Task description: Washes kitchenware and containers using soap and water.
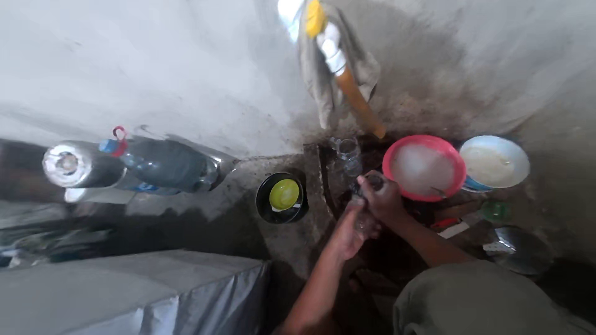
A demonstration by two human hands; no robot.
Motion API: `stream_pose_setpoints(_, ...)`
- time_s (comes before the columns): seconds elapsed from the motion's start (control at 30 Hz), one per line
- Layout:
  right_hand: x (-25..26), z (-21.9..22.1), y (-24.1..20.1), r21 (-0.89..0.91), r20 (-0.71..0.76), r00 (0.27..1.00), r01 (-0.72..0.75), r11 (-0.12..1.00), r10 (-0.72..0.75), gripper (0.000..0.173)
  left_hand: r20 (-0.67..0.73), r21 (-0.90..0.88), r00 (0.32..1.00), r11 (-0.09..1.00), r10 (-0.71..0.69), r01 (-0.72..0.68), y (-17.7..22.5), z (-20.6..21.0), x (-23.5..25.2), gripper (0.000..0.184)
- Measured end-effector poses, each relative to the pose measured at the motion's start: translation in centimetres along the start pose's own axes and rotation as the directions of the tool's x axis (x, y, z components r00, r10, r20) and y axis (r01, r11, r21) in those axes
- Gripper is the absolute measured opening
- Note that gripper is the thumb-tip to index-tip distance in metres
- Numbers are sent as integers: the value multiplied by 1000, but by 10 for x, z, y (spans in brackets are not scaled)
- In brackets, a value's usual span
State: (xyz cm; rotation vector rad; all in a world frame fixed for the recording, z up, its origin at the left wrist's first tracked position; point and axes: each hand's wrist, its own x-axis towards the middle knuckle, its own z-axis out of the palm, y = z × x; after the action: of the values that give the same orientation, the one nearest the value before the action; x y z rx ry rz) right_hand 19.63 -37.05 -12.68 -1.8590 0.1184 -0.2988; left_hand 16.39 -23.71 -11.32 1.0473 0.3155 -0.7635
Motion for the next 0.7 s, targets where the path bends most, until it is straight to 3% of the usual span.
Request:
stream_pose_setpoints(0.1, 12, 3, -6, -92, 69, 945, -314, 945, 320, 61, 39, 265, 972, 935, 233, -235, -20, -17, 10, 71)
stream_pose_setpoints(0.2, 18, 6, 8, -26, 32, 880, -473, 881, 473, 66, 150, 737, 919, 579, 363, -349, -16, -56, 16, 89)
stream_pose_setpoints(0.23, 17, 4, 12, -12, 15, 873, -488, 873, 488, 67, 118, 780, 916, 536, 383, -324, -11, -73, 17, 86)
stream_pose_setpoints(0.3, 13, -5, 16, -18, 3, 860, -510, 860, 510, 67, -121, 771, 882, 603, 455, -204, 2, -118, 24, 79)
stream_pose_setpoints(0.37, 7, -14, 17, -54, 5, 843, -537, 842, 538, 64, -393, 752, 784, 658, 481, -27, 24, -174, 33, 85)
stream_pose_setpoints(0.47, 1, -24, 29, -88, 55, 850, -518, 851, 524, 50, -631, 675, 678, 698, 377, 239, 55, -244, 48, 94)
stream_pose_setpoints(0.6, -2, -31, 38, -157, 138, 849, -489, 858, 509, 52, -752, 553, 622, 723, 218, 415, 74, -281, 66, 98)
stream_pose_setpoints(0.7, 1, -34, 40, -271, 176, 818, -495, 826, 548, 50, -744, 638, 609, 559, 273, 529, 71, -308, 86, 98)
